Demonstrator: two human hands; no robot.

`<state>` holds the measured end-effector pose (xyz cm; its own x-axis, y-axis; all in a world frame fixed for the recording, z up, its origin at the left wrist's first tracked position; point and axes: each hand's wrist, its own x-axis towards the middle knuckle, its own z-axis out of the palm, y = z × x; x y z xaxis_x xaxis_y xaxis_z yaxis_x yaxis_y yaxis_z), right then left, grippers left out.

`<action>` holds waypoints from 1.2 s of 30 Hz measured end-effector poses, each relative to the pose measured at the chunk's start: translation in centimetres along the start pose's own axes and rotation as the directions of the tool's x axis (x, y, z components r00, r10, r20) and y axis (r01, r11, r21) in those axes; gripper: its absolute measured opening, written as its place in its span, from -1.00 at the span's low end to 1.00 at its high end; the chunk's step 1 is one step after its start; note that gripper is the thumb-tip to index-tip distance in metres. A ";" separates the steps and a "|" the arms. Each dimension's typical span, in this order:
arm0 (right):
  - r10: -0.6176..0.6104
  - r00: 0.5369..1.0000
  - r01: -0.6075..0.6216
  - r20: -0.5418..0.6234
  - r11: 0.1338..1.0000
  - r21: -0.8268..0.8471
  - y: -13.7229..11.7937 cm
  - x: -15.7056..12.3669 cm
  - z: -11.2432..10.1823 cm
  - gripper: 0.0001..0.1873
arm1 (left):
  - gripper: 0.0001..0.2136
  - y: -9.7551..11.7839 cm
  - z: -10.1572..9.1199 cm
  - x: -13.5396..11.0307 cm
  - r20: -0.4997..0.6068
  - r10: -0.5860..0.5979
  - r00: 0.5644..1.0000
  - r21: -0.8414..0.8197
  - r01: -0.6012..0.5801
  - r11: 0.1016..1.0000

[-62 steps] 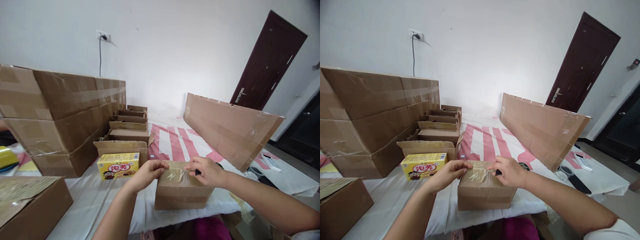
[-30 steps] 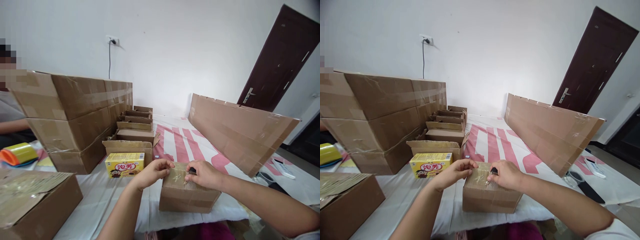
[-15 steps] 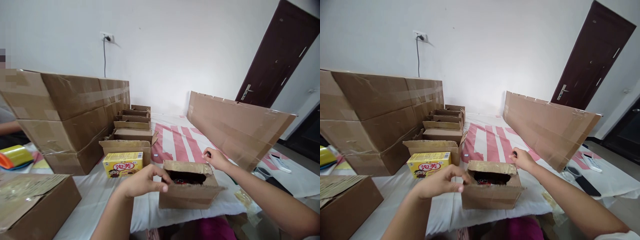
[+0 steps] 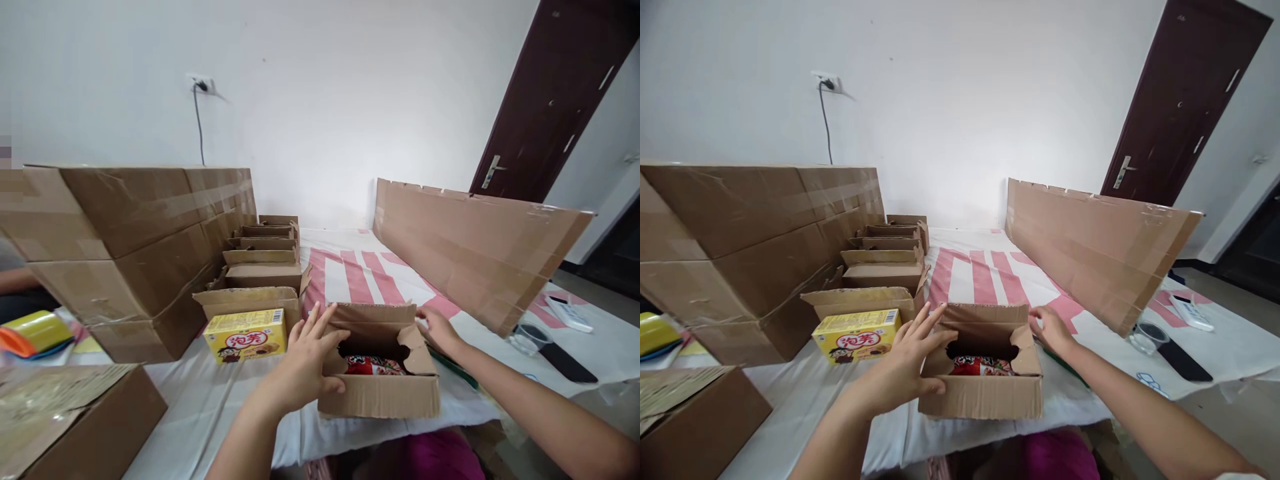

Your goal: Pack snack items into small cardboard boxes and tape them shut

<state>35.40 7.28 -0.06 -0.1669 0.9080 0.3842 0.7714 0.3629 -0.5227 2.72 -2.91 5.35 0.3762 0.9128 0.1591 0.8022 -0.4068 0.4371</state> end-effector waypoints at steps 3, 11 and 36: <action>-0.145 0.986 0.154 -0.086 0.982 0.110 -3.0 -0.7 -1.8 -0.69 | -0.17 -1.0 0.1 0.4 0.046 -0.013 0.999 -0.085 0.017 0.996; -0.323 0.670 0.406 0.668 0.913 0.035 -11.2 -1.2 -0.7 -0.78 | 0.03 -3.6 1.0 1.5 0.198 0.065 0.978 -0.274 -0.008 0.962; 0.201 0.979 -0.084 -0.025 0.516 0.853 -9.0 0.6 -5.3 -0.54 | 0.19 -7.0 -1.9 -4.3 -0.195 -0.004 0.981 -0.506 -0.098 0.857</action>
<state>31.63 3.48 8.91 0.0066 0.9570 0.2899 -0.1116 0.2888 -0.9508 -5.36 -3.93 3.31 0.2757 0.9039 0.3271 0.4159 -0.4189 0.8072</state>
